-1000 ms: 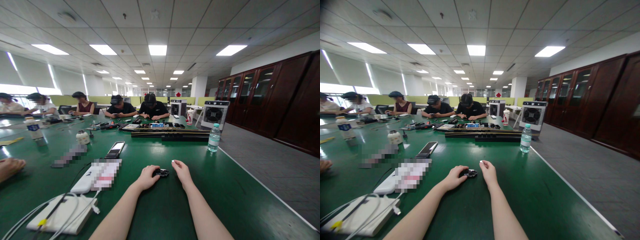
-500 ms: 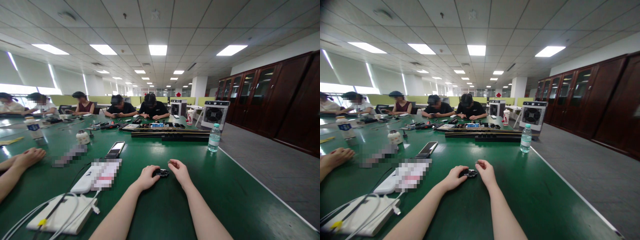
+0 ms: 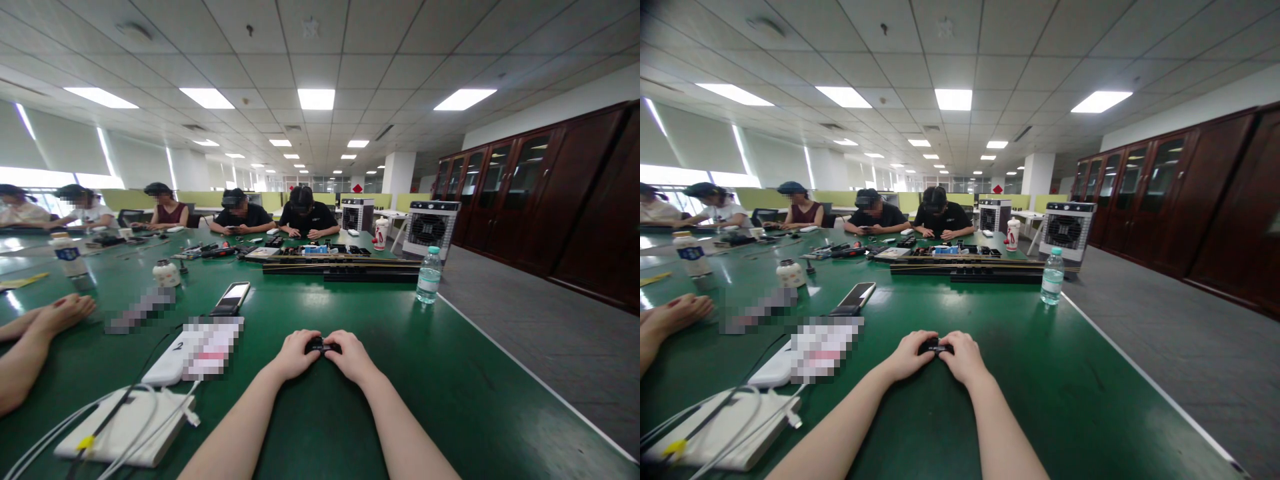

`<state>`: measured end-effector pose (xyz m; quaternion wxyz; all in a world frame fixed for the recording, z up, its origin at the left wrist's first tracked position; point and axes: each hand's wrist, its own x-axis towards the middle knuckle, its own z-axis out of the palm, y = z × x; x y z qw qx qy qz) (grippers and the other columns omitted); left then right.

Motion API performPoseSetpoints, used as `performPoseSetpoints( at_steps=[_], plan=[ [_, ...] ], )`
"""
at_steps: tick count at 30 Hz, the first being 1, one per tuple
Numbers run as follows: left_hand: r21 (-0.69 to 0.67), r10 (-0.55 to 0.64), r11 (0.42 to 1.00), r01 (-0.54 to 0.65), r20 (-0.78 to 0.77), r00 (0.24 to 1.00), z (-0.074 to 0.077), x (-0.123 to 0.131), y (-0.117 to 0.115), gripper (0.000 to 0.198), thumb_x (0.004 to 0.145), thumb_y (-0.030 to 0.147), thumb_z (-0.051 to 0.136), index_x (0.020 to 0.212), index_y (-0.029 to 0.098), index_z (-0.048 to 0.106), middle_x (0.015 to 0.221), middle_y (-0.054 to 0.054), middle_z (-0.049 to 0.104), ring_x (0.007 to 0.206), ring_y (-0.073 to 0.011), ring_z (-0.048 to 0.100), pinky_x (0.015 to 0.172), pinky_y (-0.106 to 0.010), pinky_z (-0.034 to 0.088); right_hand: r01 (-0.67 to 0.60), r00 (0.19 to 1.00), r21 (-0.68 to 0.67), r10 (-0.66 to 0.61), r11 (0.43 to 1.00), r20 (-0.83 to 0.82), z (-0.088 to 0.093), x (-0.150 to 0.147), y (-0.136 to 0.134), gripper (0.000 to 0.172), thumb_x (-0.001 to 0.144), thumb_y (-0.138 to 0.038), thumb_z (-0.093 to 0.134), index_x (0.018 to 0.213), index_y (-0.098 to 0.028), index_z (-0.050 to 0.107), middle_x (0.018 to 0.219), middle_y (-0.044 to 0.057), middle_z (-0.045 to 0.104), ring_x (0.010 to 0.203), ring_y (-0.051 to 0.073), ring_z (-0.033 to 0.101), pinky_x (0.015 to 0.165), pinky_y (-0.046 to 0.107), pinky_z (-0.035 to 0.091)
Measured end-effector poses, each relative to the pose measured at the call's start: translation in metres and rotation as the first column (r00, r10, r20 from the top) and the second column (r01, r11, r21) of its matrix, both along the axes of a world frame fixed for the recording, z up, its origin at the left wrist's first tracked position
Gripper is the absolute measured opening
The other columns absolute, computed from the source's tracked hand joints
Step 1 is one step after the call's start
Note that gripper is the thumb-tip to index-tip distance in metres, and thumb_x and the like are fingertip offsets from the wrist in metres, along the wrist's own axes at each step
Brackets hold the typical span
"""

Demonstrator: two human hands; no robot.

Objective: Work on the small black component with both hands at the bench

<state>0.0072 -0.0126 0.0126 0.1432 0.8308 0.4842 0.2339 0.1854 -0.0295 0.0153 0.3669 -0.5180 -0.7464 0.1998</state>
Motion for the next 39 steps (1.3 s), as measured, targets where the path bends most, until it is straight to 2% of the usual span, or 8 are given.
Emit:
performPoseSetpoints(
  at_steps=[3,6,18,30,39],
  plan=[
    [-0.003,0.007,1.000,-0.007,-0.003,1.000,0.0008,0.0008,-0.0005,0.039,0.075,0.029,0.056,0.114,0.023,0.056,0.109,-0.004,0.063,0.103,-0.0219,0.054,0.092,-0.034,0.039,0.018,0.998,-0.002,-0.018,1.000,0.056,-0.0016,-0.0006,-0.0009,0.023,0.064,-0.016,0.065,0.083,-0.028,0.069,0.098,0.001,0.067,0.097,0.023,0.055,0.090,0.037,0.039],
    [-0.008,0.009,1.000,-0.009,-0.003,1.000,0.0014,0.0009,-0.0010,0.040,0.075,0.029,0.056,0.115,0.023,0.056,0.110,-0.004,0.063,0.104,-0.0223,0.054,0.093,-0.035,0.039,0.019,0.999,-0.027,-0.018,0.999,0.045,-0.0032,-0.0004,-0.0001,0.025,0.064,-0.017,0.064,0.085,-0.028,0.069,0.098,0.001,0.066,0.095,0.022,0.056,0.089,0.036,0.040],
    [-0.019,0.018,1.000,-0.018,-0.008,1.000,0.0009,0.0006,-0.0011,0.041,0.075,0.027,0.056,0.116,0.024,0.055,0.113,-0.003,0.062,0.106,-0.0220,0.053,0.094,-0.034,0.038,-0.020,0.984,-0.106,0.001,0.994,-0.177,-0.0054,0.0035,0.0029,0.035,0.060,-0.015,0.061,0.093,-0.023,0.067,0.097,0.003,0.068,0.092,0.021,0.060,0.088,0.034,0.044],
    [-0.027,0.037,0.999,-0.037,0.003,0.999,-0.0004,-0.0001,-0.0004,0.047,0.075,0.028,0.057,0.121,0.021,0.051,0.115,-0.006,0.060,0.108,-0.0234,0.052,0.096,-0.035,0.037,-0.021,0.985,-0.144,-0.004,0.989,-0.172,-0.0078,0.0054,0.0052,0.035,0.061,-0.015,0.060,0.096,-0.021,0.065,0.098,0.003,0.067,0.092,0.020,0.060,0.088,0.034,0.044],
    [-0.009,0.027,1.000,-0.027,-0.008,1.000,-0.0005,-0.0003,-0.0006,0.037,0.075,0.027,0.056,0.112,0.022,0.055,0.110,-0.005,0.062,0.104,-0.0226,0.053,0.093,-0.035,0.038,-0.028,0.985,-0.135,0.004,0.990,-0.172,-0.0082,0.0057,0.0060,0.036,0.061,-0.014,0.059,0.095,-0.021,0.065,0.098,0.004,0.067,0.093,0.021,0.060,0.088,0.034,0.044]
  ],
)
